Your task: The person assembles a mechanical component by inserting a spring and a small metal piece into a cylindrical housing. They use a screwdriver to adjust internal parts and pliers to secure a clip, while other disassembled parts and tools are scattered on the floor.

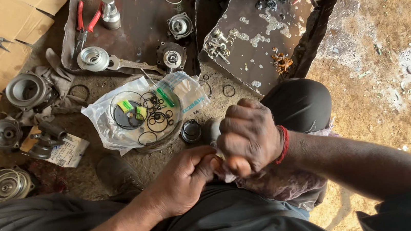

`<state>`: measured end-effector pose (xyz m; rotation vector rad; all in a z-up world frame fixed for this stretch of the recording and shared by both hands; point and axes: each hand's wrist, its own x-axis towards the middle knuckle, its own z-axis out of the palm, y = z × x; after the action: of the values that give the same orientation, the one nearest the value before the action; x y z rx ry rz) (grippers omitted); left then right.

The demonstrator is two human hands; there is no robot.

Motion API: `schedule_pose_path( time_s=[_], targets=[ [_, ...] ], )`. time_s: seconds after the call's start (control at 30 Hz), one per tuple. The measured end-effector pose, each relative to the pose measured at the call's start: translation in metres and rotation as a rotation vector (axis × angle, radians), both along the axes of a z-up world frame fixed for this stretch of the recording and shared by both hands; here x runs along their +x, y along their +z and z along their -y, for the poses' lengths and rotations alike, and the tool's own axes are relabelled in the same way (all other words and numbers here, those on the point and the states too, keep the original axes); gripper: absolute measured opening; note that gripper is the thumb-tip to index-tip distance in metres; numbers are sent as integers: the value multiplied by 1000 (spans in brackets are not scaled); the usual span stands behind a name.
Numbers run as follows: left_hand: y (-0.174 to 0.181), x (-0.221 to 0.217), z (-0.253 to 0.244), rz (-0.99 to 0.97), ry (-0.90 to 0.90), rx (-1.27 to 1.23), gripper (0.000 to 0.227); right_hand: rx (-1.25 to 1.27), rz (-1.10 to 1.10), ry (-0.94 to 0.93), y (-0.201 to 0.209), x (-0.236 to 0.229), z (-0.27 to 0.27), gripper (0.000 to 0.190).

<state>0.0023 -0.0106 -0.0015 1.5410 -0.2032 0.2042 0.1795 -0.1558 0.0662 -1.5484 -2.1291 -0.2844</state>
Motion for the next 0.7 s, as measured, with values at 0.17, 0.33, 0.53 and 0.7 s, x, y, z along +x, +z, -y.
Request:
schedule_pose_path(
  time_s=[0.17, 0.33, 0.53, 0.7],
  targets=[
    [17, 11, -9, 10, 200, 620, 20, -503, -609, -497, -24, -13, 9, 34],
    [19, 13, -14, 468, 264, 918, 29, -282, -238, 120, -52, 7, 15, 32],
    [27, 9, -22, 328, 280, 493, 32, -1141, -549, -529, 0, 16, 44, 26],
    [26, 4, -33, -148, 195, 130, 27, -1037, -555, -612, 78, 38, 133, 18]
  ],
)
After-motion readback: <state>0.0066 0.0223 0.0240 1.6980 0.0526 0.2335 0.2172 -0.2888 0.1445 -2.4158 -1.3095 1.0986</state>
